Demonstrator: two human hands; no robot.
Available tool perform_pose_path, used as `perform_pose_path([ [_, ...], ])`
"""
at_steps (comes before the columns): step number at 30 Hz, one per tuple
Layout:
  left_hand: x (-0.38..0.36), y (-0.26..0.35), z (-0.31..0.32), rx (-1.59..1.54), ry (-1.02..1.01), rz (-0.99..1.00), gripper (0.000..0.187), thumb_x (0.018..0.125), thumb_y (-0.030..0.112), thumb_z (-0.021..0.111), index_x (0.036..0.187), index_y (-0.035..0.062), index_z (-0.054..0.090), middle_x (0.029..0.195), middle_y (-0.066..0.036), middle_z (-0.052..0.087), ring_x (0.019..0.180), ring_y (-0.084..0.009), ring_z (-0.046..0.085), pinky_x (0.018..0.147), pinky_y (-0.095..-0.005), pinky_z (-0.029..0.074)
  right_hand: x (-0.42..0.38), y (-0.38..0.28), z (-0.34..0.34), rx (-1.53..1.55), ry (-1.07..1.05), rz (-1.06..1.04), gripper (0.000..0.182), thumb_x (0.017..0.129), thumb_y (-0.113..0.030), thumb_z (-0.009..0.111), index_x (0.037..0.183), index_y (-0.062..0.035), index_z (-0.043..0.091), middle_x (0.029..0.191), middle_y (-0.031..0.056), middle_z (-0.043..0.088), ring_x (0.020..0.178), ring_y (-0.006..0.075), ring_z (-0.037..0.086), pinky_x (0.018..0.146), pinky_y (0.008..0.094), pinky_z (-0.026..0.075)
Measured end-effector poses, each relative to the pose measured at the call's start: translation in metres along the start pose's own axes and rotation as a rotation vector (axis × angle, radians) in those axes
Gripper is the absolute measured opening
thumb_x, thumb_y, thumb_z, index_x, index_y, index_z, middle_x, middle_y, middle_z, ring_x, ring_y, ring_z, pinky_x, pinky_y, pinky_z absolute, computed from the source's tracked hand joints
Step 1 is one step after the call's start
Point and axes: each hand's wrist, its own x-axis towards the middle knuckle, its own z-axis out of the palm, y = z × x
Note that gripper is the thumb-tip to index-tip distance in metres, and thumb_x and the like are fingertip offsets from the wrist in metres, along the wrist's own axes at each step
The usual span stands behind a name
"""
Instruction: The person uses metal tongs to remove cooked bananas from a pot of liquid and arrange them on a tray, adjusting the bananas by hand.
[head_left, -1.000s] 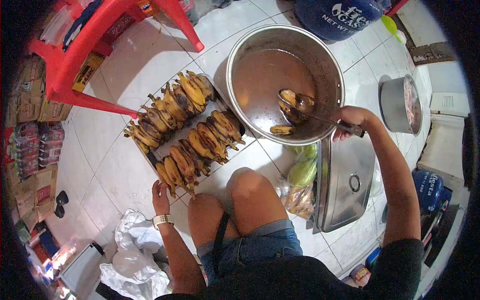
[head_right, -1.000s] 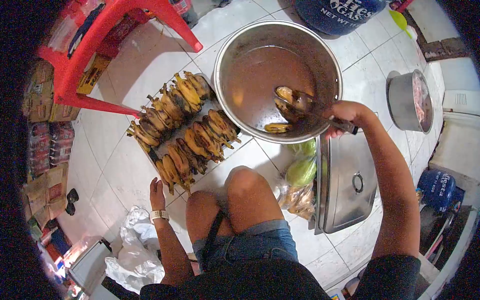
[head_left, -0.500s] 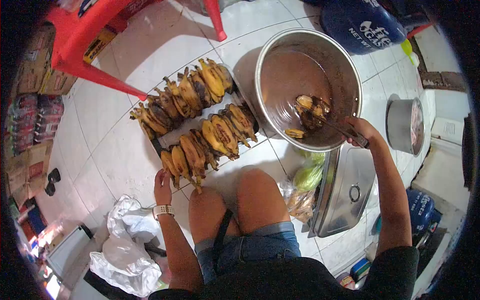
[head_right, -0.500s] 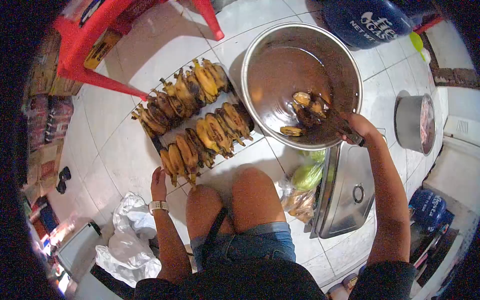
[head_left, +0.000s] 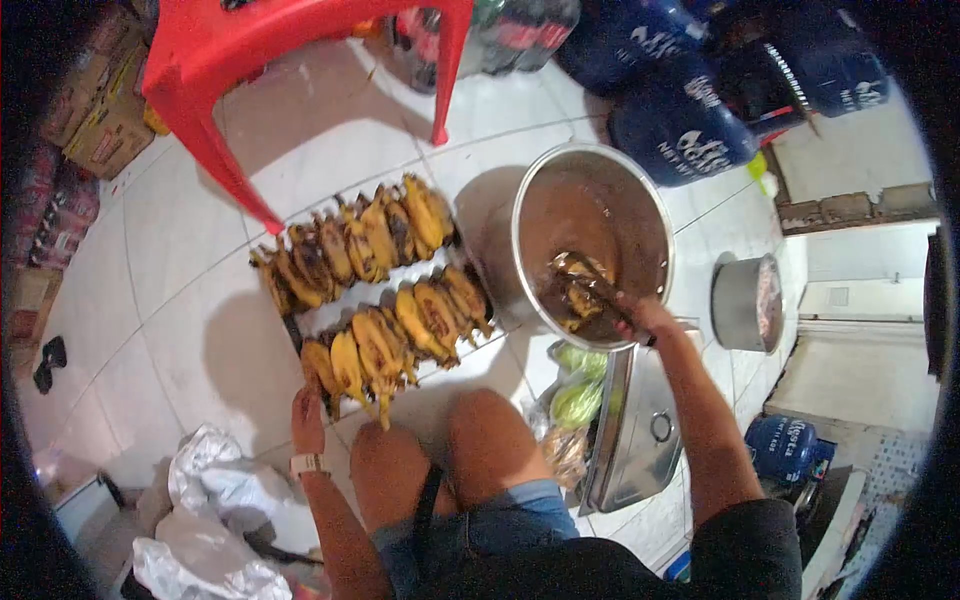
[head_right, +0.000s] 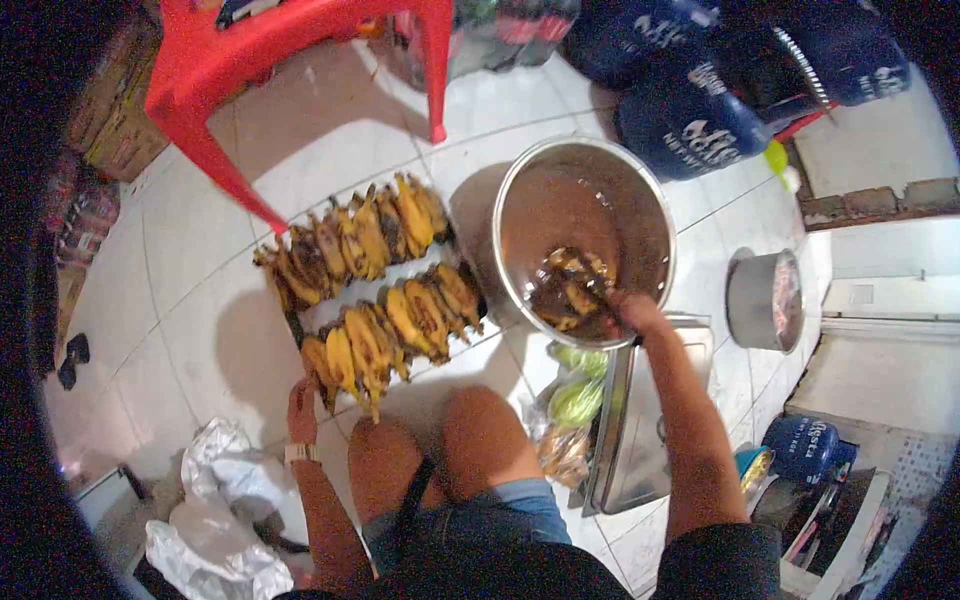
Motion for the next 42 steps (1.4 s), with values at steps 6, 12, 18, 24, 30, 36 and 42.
perform_pose_path([
  [6,0.001,-0.020,-0.013,0.034,0.015,-0.005,0.034,0.082,0.022,0.044,0.108,0.0000,0.042,0.105,-0.010,0.046,0.098,-0.0175,0.043,0.086,-0.0271,0.032,-0.063,0.011,0.031,0.394,0.008,-0.226,0.025,0.083,-0.023,0.042,0.098,-0.0025,0.045,0.061,0.0047,0.047,0.045,0.0102,0.042,0.035,0.0205,0.033],
  [12,0.007,-0.033,-0.022,0.021,-0.018,0.030,0.035,0.082,0.023,0.045,0.108,0.0003,0.042,0.106,-0.011,0.046,0.100,-0.0195,0.043,0.085,-0.0278,0.033,-0.112,0.024,0.051,0.770,-0.160,-0.357,0.026,0.084,-0.026,0.038,0.101,-0.0069,0.043,0.067,0.0046,0.046,0.045,0.0083,0.041,0.034,0.0180,0.032],
  [18,-0.008,-0.012,-0.016,0.026,0.057,0.061,0.030,0.081,0.019,0.044,0.105,0.0012,0.043,0.102,-0.010,0.048,0.094,-0.0199,0.046,0.083,-0.0282,0.035,-0.118,0.035,0.050,1.132,-0.304,-0.313,0.033,0.082,-0.030,0.042,0.106,-0.0085,0.041,0.073,0.0072,0.046,0.044,0.0063,0.035,0.032,0.0151,0.028],
  [24,-0.006,-0.050,-0.003,0.037,0.018,0.264,0.019,0.077,0.015,0.047,0.091,0.0031,0.051,0.091,-0.011,0.052,0.082,-0.0186,0.050,0.071,-0.0289,0.039,-0.145,0.021,0.056,0.793,-0.148,-0.401,0.034,0.080,-0.033,0.045,0.104,-0.0093,0.042,0.070,0.0046,0.045,0.045,0.0082,0.037,0.032,0.0168,0.027],
  [30,-0.017,-0.034,0.005,-0.078,0.106,0.079,0.026,0.078,0.019,0.051,0.098,0.0012,0.051,0.093,-0.010,0.054,0.087,-0.0175,0.052,0.076,-0.0267,0.039,-0.160,0.017,0.077,0.582,-0.186,-0.485,0.042,0.082,-0.029,0.043,0.120,-0.0137,0.033,0.068,0.0042,0.046,0.040,0.0088,0.037,0.032,0.0188,0.030],
  [36,-0.013,-0.029,-0.003,-0.116,0.161,0.076,0.028,0.079,0.021,0.050,0.099,0.0010,0.050,0.093,-0.009,0.055,0.088,-0.0155,0.051,0.077,-0.0255,0.038,-0.173,0.005,0.141,0.331,-0.380,-0.349,0.042,0.083,-0.023,0.043,0.121,-0.0102,0.031,0.067,0.0049,0.046,0.041,0.0100,0.038,0.033,0.0211,0.031],
  [42,-0.007,-0.051,-0.006,-0.185,0.142,-0.021,0.026,0.080,0.023,0.049,0.096,0.0026,0.050,0.092,-0.009,0.054,0.089,-0.0166,0.050,0.076,-0.0264,0.038,-0.182,-0.016,0.233,-0.024,-0.593,-0.238,0.039,0.083,-0.021,0.042,0.119,-0.0070,0.034,0.058,0.0003,0.039,0.041,0.0070,0.037,0.033,0.0207,0.031],
])
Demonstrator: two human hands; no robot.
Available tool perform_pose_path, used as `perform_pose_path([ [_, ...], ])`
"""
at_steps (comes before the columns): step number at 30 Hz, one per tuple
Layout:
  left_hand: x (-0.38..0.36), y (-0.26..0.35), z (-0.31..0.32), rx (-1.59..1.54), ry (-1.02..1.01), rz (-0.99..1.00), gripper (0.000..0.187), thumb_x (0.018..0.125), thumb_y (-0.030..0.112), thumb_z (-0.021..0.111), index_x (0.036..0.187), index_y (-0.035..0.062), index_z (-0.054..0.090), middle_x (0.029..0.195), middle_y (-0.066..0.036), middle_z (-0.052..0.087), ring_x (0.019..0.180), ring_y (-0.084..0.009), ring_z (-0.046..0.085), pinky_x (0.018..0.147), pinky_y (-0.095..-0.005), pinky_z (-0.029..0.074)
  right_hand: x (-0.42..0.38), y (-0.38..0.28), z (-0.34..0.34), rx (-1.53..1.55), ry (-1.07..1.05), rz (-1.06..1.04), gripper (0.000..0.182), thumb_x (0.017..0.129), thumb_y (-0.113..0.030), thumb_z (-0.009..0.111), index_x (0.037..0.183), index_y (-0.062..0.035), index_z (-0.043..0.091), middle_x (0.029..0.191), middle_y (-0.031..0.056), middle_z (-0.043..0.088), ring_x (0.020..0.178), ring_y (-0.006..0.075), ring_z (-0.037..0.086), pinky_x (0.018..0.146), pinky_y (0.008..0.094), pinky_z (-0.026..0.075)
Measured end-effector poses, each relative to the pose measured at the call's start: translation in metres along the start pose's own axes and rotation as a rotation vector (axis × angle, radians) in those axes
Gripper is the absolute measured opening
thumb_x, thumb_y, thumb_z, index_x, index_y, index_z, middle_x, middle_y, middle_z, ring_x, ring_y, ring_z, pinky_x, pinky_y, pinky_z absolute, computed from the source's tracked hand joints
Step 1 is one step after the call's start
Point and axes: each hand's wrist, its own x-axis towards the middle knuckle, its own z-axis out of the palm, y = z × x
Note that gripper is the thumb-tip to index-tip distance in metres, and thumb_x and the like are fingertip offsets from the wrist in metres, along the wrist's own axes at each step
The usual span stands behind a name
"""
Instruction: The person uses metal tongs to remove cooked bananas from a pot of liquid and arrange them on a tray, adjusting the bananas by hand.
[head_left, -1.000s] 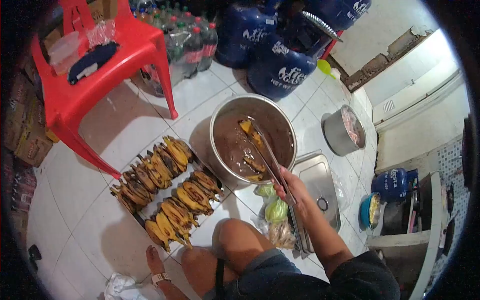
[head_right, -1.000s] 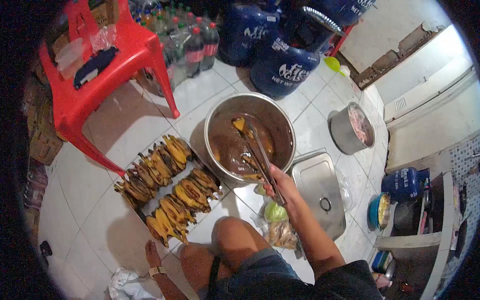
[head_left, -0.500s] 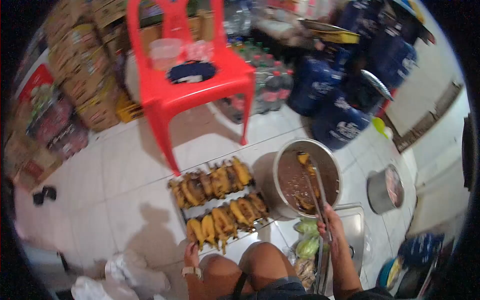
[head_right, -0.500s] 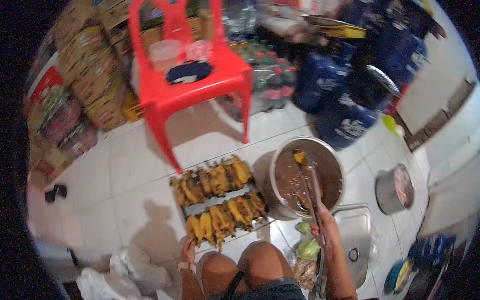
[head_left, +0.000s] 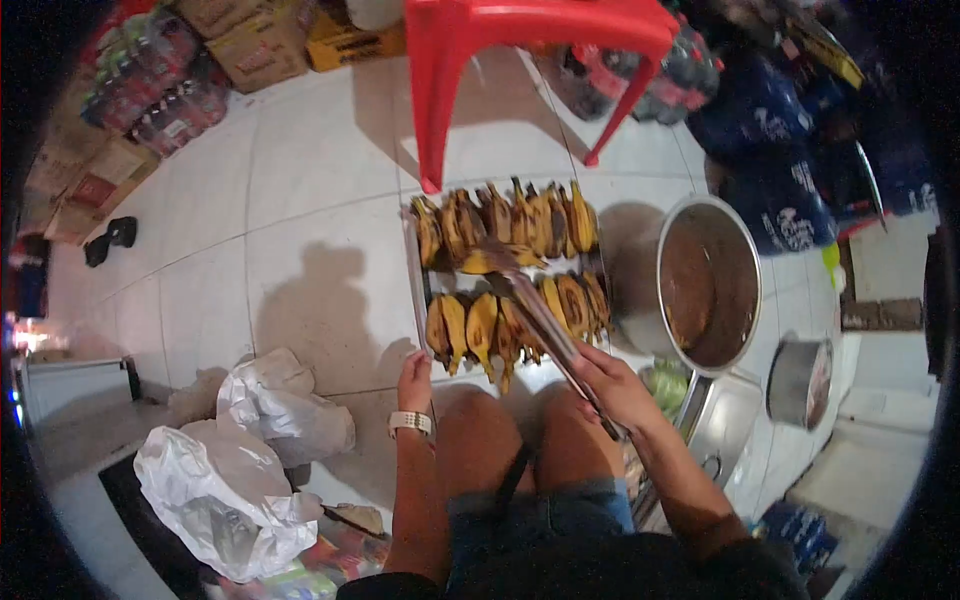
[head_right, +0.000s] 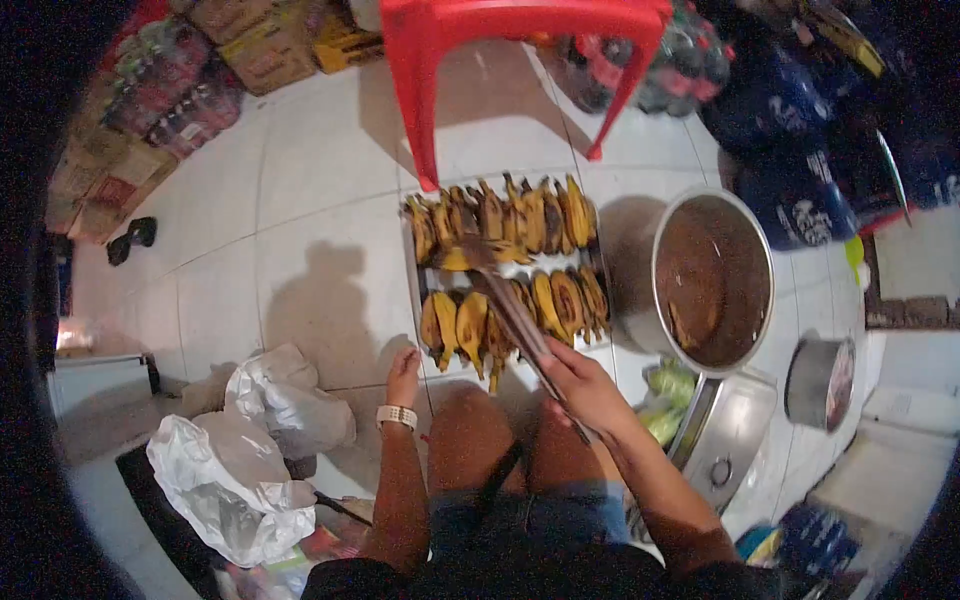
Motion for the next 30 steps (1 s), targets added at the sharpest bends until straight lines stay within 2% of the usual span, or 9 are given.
perform_pose_path([
  [4,0.013,-0.019,-0.016,0.026,-0.046,-0.102,0.029,0.082,0.027,0.041,0.097,0.0040,0.051,0.093,-0.009,0.052,0.090,-0.0171,0.047,0.078,-0.0266,0.036,0.036,0.011,0.036,-0.060,-0.028,0.099,0.035,0.082,-0.028,0.043,0.111,-0.0083,0.042,0.055,-0.0020,0.039,0.040,0.0067,0.037,0.034,0.0197,0.031],
  [6,0.028,-0.043,-0.031,0.188,-0.111,0.033,0.030,0.082,0.029,0.040,0.100,0.0059,0.049,0.100,-0.008,0.050,0.095,-0.0173,0.045,0.081,-0.0302,0.034,0.052,0.024,0.052,-0.300,0.065,-0.149,0.025,0.081,-0.022,0.042,0.097,-0.0029,0.047,0.051,0.0083,0.048,0.038,0.0157,0.045,0.038,0.0283,0.038],
  [7,0.023,-0.024,-0.029,0.042,-0.124,-0.067,0.031,0.081,0.029,0.042,0.102,0.0074,0.048,0.102,-0.006,0.049,0.096,-0.0170,0.044,0.081,-0.0318,0.033,0.073,0.043,0.049,-0.522,-0.030,-0.131,0.036,0.083,-0.033,0.039,0.111,-0.0105,0.040,0.059,0.0075,0.048,0.046,0.0127,0.048,0.039,0.0271,0.038],
  [8,0.017,0.002,-0.032,-0.099,-0.123,-0.177,0.031,0.080,0.029,0.043,0.104,0.0089,0.047,0.104,-0.005,0.048,0.098,-0.0168,0.042,0.082,-0.0334,0.033,0.102,0.087,0.056,-0.699,0.256,-0.570,0.036,0.083,-0.030,0.037,0.110,-0.0066,0.039,0.060,0.0155,0.053,0.050,0.0236,0.054,0.048,0.0349,0.042],
  [9,0.018,0.005,-0.035,-0.056,-0.140,-0.197,0.032,0.079,0.029,0.043,0.105,0.0105,0.046,0.105,-0.003,0.047,0.099,-0.0165,0.042,0.082,-0.0341,0.032,0.095,0.062,0.062,-0.701,0.155,-0.290,0.037,0.082,-0.028,0.036,0.108,-0.0025,0.038,0.064,0.0208,0.054,0.052,0.0328,0.054,0.058,0.0392,0.043],
  [16,0.042,-0.014,-0.072,-0.029,-0.177,-0.224,0.035,0.078,0.028,0.046,0.109,0.0137,0.042,0.110,-0.003,0.045,0.103,-0.0174,0.039,0.084,-0.0366,0.029,0.115,0.045,0.077,-0.423,0.106,-0.045,0.037,0.083,-0.030,0.037,0.105,-0.0002,0.039,0.056,0.0107,0.052,0.042,0.0182,0.051,0.040,0.0300,0.043],
  [18,0.042,-0.006,-0.075,-0.043,-0.166,-0.229,0.035,0.078,0.027,0.046,0.110,0.0138,0.041,0.111,-0.004,0.045,0.103,-0.0177,0.039,0.085,-0.0367,0.028,0.115,0.036,0.072,-0.140,0.044,0.150,0.039,0.081,-0.031,0.041,0.104,-0.0003,0.039,0.054,0.0062,0.051,0.040,0.0123,0.048,0.035,0.0252,0.040],
  [24,0.034,-0.001,-0.066,-0.048,-0.157,-0.255,0.037,0.078,0.027,0.046,0.112,0.0135,0.039,0.112,-0.005,0.043,0.101,-0.0181,0.039,0.085,-0.0359,0.026,0.101,0.041,0.050,-0.249,-0.037,0.069,0.038,0.077,-0.025,0.049,0.103,-0.0001,0.037,0.055,0.0064,0.051,0.040,0.0121,0.048,0.038,0.0240,0.041],
  [30,0.022,-0.009,-0.039,0.036,-0.239,-0.250,0.035,0.081,0.023,0.039,0.115,0.0147,0.036,0.112,-0.002,0.044,0.100,-0.0187,0.041,0.081,-0.0348,0.032,0.061,0.049,0.017,0.002,-0.177,0.072,0.031,0.075,-0.018,0.051,0.099,-0.0023,0.038,0.060,0.0044,0.051,0.048,0.0102,0.052,0.041,0.0208,0.043],
])
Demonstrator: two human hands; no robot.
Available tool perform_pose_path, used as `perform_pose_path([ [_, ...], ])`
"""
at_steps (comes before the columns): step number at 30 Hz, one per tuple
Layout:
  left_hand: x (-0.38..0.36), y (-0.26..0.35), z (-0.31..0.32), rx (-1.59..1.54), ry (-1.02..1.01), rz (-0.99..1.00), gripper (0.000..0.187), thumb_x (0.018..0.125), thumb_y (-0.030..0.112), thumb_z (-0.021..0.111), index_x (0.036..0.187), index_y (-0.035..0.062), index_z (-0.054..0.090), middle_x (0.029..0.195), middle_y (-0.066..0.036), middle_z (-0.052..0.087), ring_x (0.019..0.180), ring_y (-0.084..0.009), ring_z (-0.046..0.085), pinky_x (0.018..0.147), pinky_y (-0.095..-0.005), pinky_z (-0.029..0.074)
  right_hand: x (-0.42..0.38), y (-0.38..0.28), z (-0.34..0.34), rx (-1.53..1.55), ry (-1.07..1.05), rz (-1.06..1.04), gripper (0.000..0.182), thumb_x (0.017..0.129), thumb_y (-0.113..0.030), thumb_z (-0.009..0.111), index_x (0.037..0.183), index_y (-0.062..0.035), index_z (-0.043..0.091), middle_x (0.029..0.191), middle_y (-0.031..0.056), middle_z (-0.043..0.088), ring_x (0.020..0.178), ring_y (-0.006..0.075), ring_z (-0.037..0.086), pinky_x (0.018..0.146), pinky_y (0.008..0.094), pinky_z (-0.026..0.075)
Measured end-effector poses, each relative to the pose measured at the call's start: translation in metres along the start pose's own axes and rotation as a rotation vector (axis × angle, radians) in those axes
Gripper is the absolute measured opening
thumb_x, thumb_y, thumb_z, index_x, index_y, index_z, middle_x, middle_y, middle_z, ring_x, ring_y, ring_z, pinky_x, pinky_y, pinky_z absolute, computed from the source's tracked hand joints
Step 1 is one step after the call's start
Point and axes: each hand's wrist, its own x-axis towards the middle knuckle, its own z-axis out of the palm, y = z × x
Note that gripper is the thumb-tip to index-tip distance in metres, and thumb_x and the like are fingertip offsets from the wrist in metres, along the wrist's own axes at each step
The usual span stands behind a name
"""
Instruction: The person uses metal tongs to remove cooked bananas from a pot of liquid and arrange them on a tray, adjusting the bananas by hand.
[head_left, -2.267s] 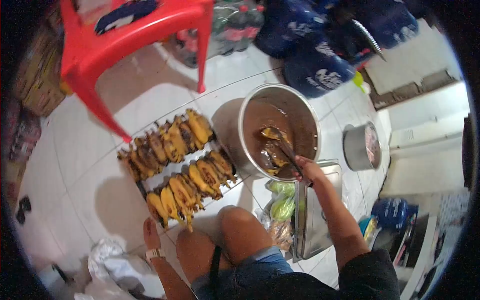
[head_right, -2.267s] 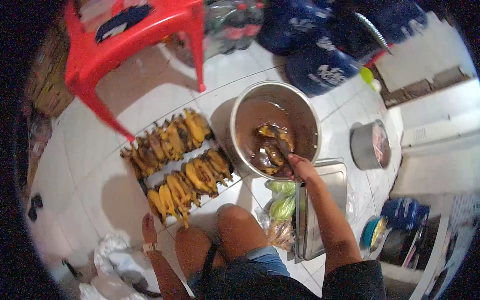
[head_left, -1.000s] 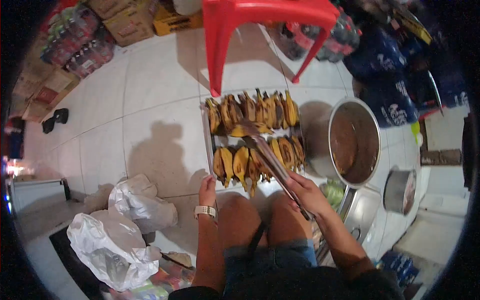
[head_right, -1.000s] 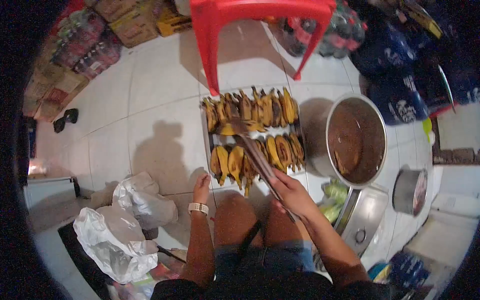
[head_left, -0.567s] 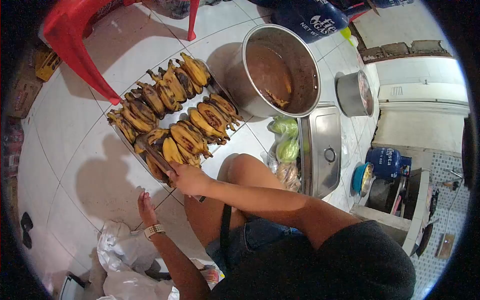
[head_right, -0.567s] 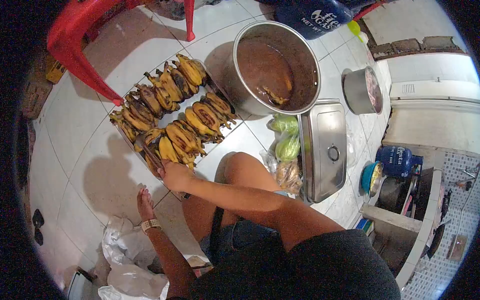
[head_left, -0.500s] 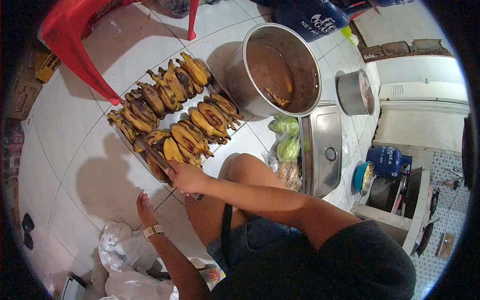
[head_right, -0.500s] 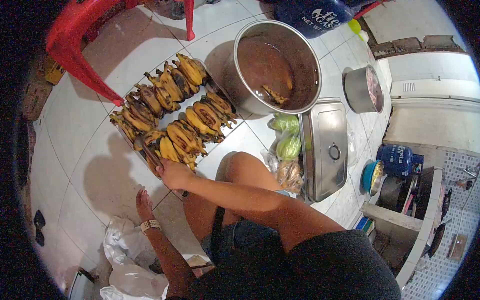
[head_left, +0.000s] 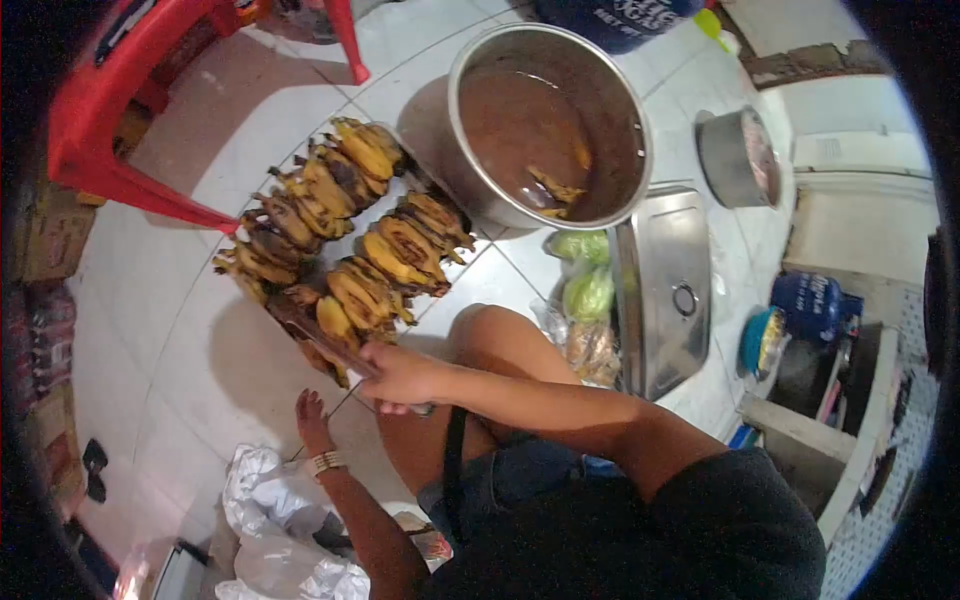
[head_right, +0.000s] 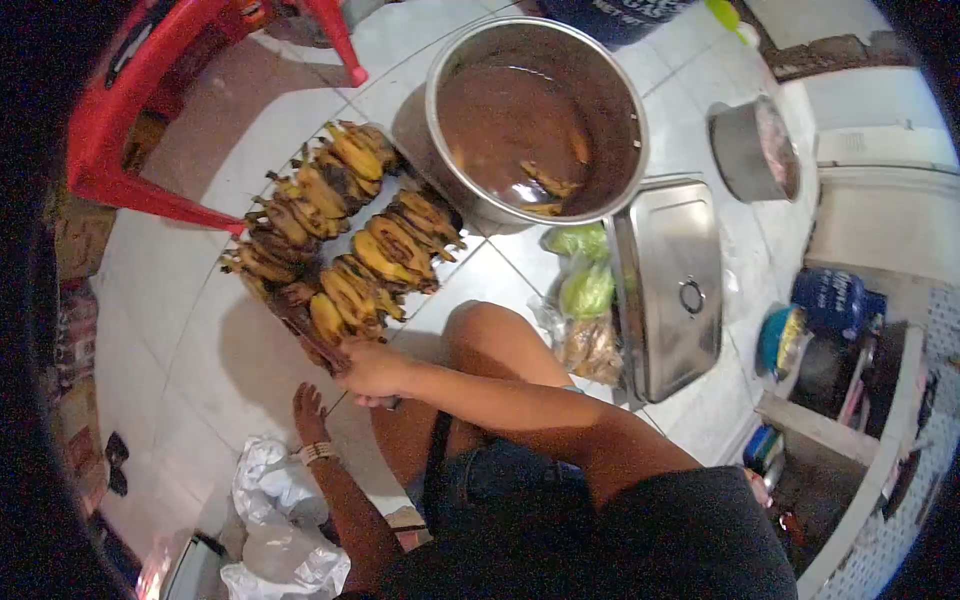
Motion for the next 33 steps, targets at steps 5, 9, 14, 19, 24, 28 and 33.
perform_pose_path([
  [5,-0.018,0.035,0.038,0.019,0.075,0.066,0.028,0.078,0.019,0.047,0.105,0.0111,0.045,0.100,-0.001,0.051,0.085,-0.0115,0.048,0.064,-0.0233,0.037,-0.055,0.004,-0.052,-0.059,-0.127,-0.120,0.023,0.077,-0.013,0.049,0.097,-0.0063,0.039,0.073,0.0024,0.051,0.054,0.0081,0.052,0.044,0.0190,0.043],
  [9,-0.018,0.058,0.062,0.073,0.091,0.062,0.026,0.079,0.021,0.048,0.102,0.0098,0.047,0.092,-0.001,0.052,0.081,-0.0088,0.048,0.058,-0.0195,0.035,-0.119,0.000,-0.111,0.088,-0.041,-0.202,0.024,0.074,-0.003,0.049,0.096,-0.0048,0.039,0.075,0.0044,0.052,0.056,0.0081,0.052,0.047,0.0189,0.042],
  [14,-0.014,0.068,0.080,0.158,0.143,0.114,0.025,0.079,0.023,0.048,0.103,0.0132,0.047,0.092,-0.001,0.052,0.081,-0.0132,0.049,0.071,-0.0316,0.037,-0.181,0.008,-0.194,-0.010,0.459,-0.270,0.025,0.071,-0.004,0.052,0.093,-0.0039,0.040,0.070,0.0035,0.052,0.054,0.0080,0.050,0.048,0.0214,0.041],
  [19,-0.012,0.078,0.092,0.149,0.145,0.160,0.028,0.080,0.022,0.049,0.103,0.0063,0.046,0.090,-0.002,0.050,0.077,-0.0094,0.048,0.062,-0.0223,0.039,-0.194,-0.017,-0.264,-0.743,0.783,0.035,0.026,0.071,-0.013,0.048,0.092,-0.0004,0.040,0.065,0.0159,0.056,0.061,0.0229,0.057,0.054,0.0340,0.044],
  [24,-0.011,0.081,0.097,0.272,0.165,0.169,0.027,0.080,0.020,0.047,0.103,0.0053,0.047,0.093,-0.004,0.051,0.077,-0.0100,0.048,0.066,-0.0216,0.038,-0.143,-0.016,-0.303,-0.907,0.434,0.074,0.038,0.065,-0.016,0.052,0.098,-0.0034,0.039,0.073,0.0182,0.056,0.064,0.0251,0.058,0.056,0.0362,0.043],
  [28,-0.020,0.079,0.090,0.285,0.154,0.201,0.029,0.080,0.019,0.047,0.105,0.0042,0.045,0.094,-0.005,0.051,0.078,-0.0113,0.049,0.065,-0.0227,0.040,-0.105,-0.020,-0.294,-1.124,0.480,0.003,0.041,0.063,-0.022,0.054,0.100,-0.0093,0.043,0.079,0.0182,0.056,0.074,0.0301,0.055,0.064,0.0395,0.042],
  [33,-0.019,0.075,0.081,0.175,0.158,0.132,0.031,0.078,0.020,0.050,0.106,0.0059,0.044,0.092,-0.003,0.052,0.071,-0.0087,0.047,0.055,-0.0198,0.037,-0.092,-0.028,-0.282,-1.237,0.494,-0.028,0.041,0.065,-0.029,0.054,0.103,-0.0154,0.048,0.086,0.0139,0.056,0.081,0.0301,0.053,0.071,0.0386,0.041],
])
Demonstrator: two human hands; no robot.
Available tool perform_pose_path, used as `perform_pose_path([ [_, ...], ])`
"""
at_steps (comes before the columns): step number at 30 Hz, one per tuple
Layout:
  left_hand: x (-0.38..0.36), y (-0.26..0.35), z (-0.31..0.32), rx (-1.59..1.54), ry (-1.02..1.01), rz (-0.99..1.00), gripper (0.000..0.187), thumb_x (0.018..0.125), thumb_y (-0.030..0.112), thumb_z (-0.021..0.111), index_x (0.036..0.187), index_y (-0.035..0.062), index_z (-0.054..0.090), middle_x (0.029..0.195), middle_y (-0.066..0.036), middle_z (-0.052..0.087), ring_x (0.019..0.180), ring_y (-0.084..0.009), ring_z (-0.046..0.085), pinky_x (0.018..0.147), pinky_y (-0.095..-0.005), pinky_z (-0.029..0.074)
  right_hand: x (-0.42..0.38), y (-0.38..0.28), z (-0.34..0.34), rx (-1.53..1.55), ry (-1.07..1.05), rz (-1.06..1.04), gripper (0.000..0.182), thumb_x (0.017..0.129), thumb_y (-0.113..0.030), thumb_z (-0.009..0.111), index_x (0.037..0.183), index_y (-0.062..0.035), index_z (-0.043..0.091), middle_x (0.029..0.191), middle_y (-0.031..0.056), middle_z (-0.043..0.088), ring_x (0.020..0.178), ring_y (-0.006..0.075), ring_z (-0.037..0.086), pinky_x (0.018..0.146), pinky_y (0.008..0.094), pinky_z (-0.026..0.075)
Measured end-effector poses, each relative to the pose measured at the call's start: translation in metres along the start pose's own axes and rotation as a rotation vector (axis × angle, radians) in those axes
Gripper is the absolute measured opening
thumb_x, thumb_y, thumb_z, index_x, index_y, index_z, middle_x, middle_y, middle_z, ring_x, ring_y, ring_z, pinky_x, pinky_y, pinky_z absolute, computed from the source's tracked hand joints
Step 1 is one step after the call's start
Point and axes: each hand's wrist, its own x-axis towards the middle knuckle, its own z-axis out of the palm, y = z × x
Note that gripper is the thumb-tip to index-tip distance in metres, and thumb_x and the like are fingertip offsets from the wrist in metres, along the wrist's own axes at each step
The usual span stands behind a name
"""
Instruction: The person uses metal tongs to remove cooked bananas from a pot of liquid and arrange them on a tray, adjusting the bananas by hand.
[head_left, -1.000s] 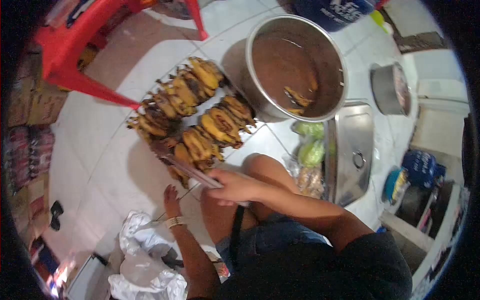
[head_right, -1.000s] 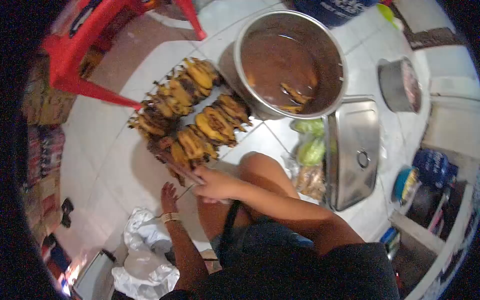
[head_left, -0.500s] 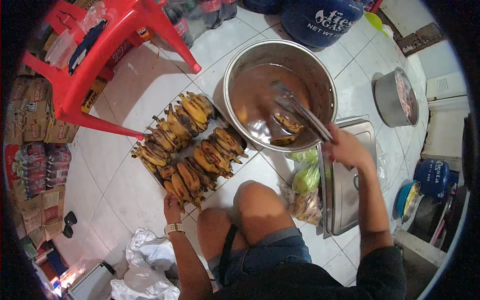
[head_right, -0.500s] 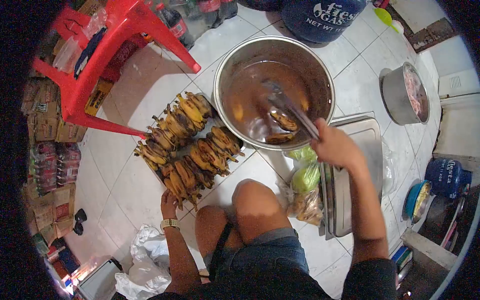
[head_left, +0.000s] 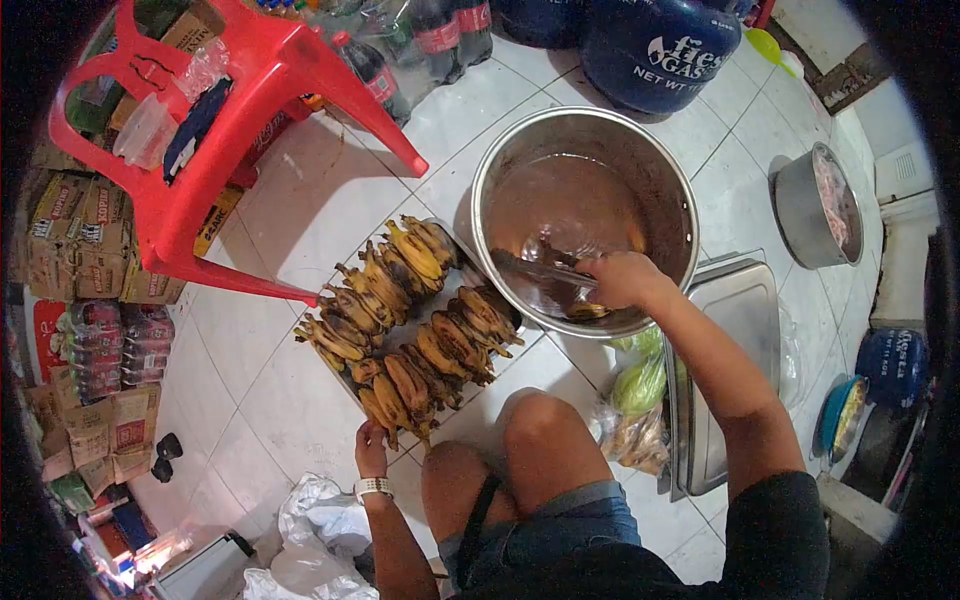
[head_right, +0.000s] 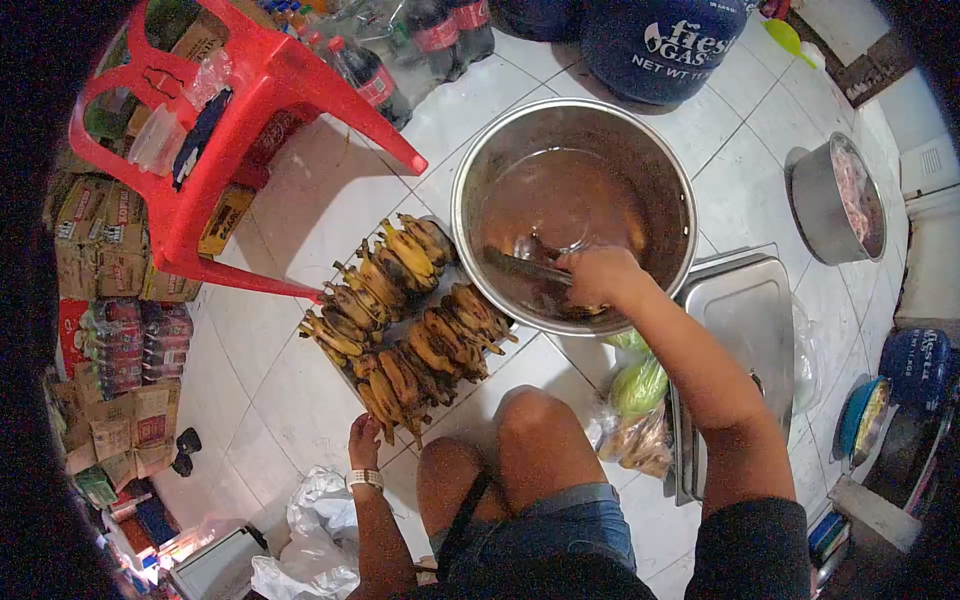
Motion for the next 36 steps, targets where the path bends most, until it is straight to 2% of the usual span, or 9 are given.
perform_pose_path([
  [6,0.021,-0.033,-0.001,0.079,-0.015,0.126,0.027,0.079,0.020,0.049,0.103,0.0061,0.046,0.090,-0.003,0.052,0.066,-0.0089,0.047,0.052,-0.0197,0.036,0.020,-0.016,-0.002,-0.029,-0.003,0.065,0.035,0.069,-0.033,0.051,0.099,-0.0150,0.053,0.094,0.0126,0.055,0.088,0.0277,0.052,0.074,0.0372,0.042],
  [12,0.001,0.000,0.013,0.002,-0.121,-0.067,0.026,0.080,0.019,0.047,0.103,0.0057,0.046,0.090,-0.002,0.052,0.069,-0.0105,0.049,0.057,-0.0207,0.040,0.048,-0.022,0.005,-0.051,0.002,0.090,0.034,0.071,-0.036,0.050,0.097,-0.0135,0.054,0.092,0.0137,0.055,0.088,0.0289,0.052,0.074,0.0380,0.041],
  [17,0.010,-0.022,0.002,0.009,-0.049,0.013,0.027,0.081,0.019,0.047,0.104,0.0057,0.046,0.092,-0.003,0.053,0.076,-0.0117,0.050,0.062,-0.0214,0.040,0.024,-0.017,0.007,-0.023,0.042,0.051,0.036,0.071,-0.035,0.051,0.098,-0.0112,0.054,0.091,0.0150,0.055,0.084,0.0305,0.053,0.073,0.0378,0.041],
  [24,0.000,-0.015,-0.011,-0.010,-0.038,-0.014,0.030,0.080,0.027,0.047,0.105,0.0114,0.045,0.098,-0.001,0.051,0.082,-0.0107,0.049,0.069,-0.0256,0.037,-0.059,-0.024,0.022,0.548,0.215,0.046,0.033,0.074,-0.019,0.052,0.105,-0.0083,0.049,0.089,0.0167,0.055,0.083,0.0308,0.053,0.071,0.0336,0.041],
  [29,0.000,-0.015,-0.009,0.017,0.017,0.012,0.027,0.081,0.022,0.047,0.101,0.0043,0.048,0.090,-0.006,0.053,0.079,-0.0133,0.051,0.070,-0.0250,0.040,-0.086,-0.050,0.031,0.410,0.427,0.150,0.036,0.075,-0.017,0.053,0.108,-0.0070,0.047,0.091,0.0144,0.055,0.085,0.0267,0.053,0.073,0.0320,0.040],
  [30,0.000,-0.015,-0.010,0.033,0.010,-0.005,0.027,0.081,0.022,0.047,0.102,0.0042,0.047,0.090,-0.006,0.053,0.079,-0.0135,0.052,0.070,-0.0250,0.040,-0.083,-0.051,0.039,0.332,0.597,-0.007,0.035,0.076,-0.018,0.052,0.109,-0.0061,0.047,0.083,0.0106,0.056,0.067,0.0203,0.055,0.060,0.0287,0.042],
  [31,0.000,-0.016,-0.011,0.027,0.012,-0.008,0.027,0.081,0.022,0.047,0.102,0.0042,0.047,0.090,-0.006,0.053,0.079,-0.0135,0.052,0.070,-0.0250,0.040,-0.087,-0.052,0.042,0.327,0.595,-0.011,0.035,0.076,-0.018,0.052,0.109,-0.0061,0.047,0.083,0.0106,0.056,0.067,0.0203,0.055,0.060,0.0287,0.042],
  [33,-0.001,-0.018,-0.013,-0.040,-0.021,0.021,0.027,0.080,0.021,0.047,0.102,0.0041,0.047,0.090,-0.007,0.053,0.082,-0.0143,0.051,0.071,-0.0250,0.040,-0.094,-0.067,0.038,0.909,0.447,0.305,0.035,0.078,-0.019,0.050,0.111,-0.0069,0.045,0.077,0.0057,0.055,0.050,0.0098,0.047,0.045,0.0216,0.037],
  [36,0.002,-0.024,-0.016,-0.010,0.013,-0.037,0.026,0.080,0.018,0.048,0.102,0.0042,0.047,0.090,-0.007,0.053,0.085,-0.0143,0.050,0.073,-0.0245,0.039,-0.100,-0.089,0.030,1.208,0.511,0.335,0.039,0.080,-0.020,0.049,0.115,-0.0075,0.040,0.078,0.0037,0.054,0.046,0.0023,0.038,0.039,0.0156,0.029],
])
